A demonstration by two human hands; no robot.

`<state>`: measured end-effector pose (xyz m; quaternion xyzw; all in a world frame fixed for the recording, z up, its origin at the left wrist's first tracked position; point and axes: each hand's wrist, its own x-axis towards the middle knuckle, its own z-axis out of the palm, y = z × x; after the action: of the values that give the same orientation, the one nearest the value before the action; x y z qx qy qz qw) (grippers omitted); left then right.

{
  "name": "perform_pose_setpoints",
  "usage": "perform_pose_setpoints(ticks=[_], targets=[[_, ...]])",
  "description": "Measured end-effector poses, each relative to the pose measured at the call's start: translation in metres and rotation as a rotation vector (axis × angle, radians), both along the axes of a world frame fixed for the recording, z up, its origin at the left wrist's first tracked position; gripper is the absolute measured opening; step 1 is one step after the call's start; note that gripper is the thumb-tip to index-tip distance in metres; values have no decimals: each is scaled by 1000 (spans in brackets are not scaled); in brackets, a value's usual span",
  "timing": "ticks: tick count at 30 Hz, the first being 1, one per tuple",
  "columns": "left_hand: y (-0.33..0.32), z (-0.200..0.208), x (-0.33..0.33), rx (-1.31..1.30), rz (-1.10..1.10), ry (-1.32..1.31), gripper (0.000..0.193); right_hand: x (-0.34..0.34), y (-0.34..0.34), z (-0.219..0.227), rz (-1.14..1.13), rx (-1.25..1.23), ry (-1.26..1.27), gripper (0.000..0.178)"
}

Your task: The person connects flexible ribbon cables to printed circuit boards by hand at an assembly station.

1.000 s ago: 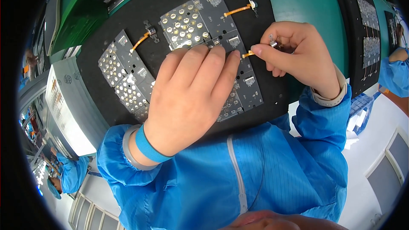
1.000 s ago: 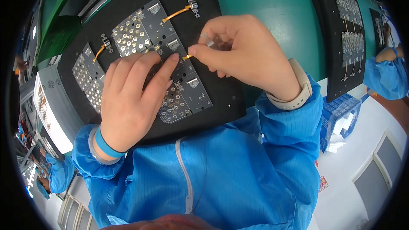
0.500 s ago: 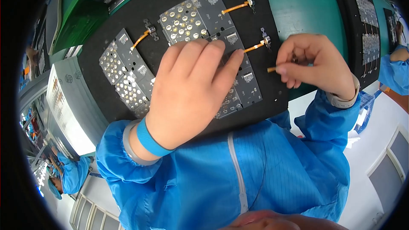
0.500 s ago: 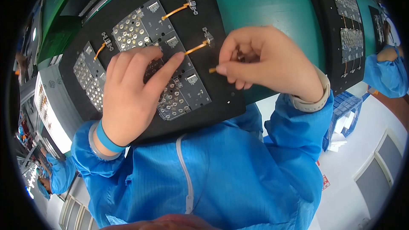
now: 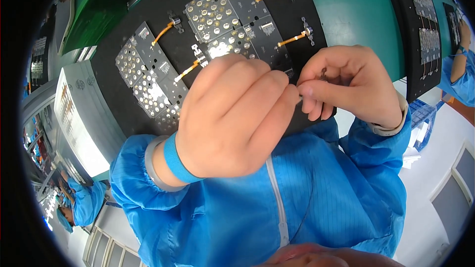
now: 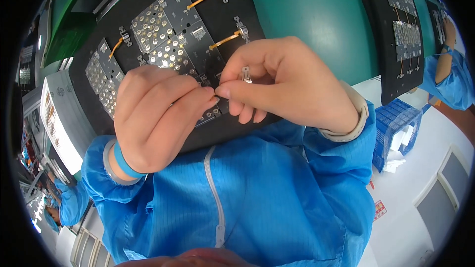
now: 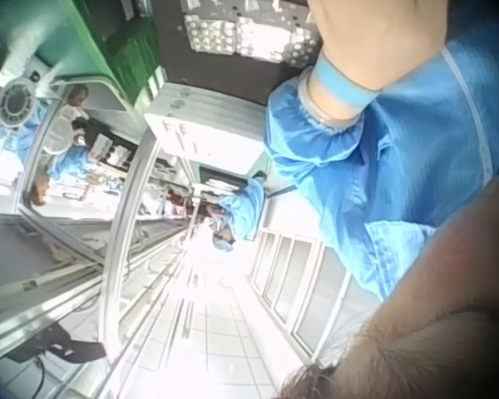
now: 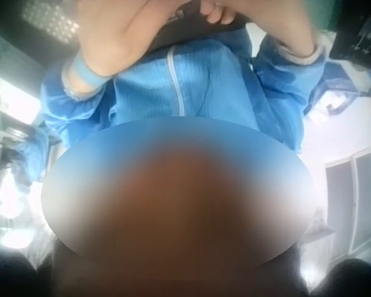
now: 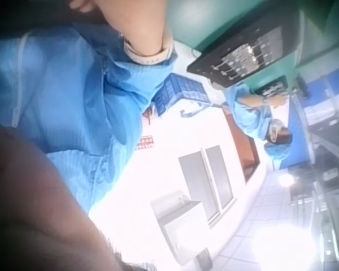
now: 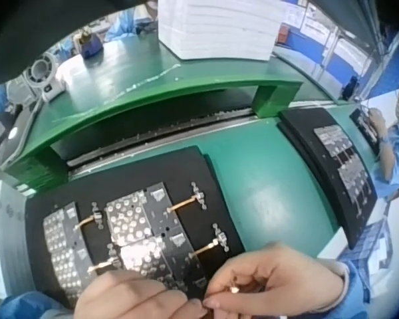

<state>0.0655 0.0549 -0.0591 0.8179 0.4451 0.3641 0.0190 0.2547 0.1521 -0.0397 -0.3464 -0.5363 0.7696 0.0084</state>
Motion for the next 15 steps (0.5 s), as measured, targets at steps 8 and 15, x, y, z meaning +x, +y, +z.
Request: perform_pose_setpoints(ticks=[8,15], targets=[[-6,3,5,-93,20,119,30,1,2,4,58,111,-83,9],[-10,-3,4,-116,4,90,27,2,2,-1,107,81,-82,8]])
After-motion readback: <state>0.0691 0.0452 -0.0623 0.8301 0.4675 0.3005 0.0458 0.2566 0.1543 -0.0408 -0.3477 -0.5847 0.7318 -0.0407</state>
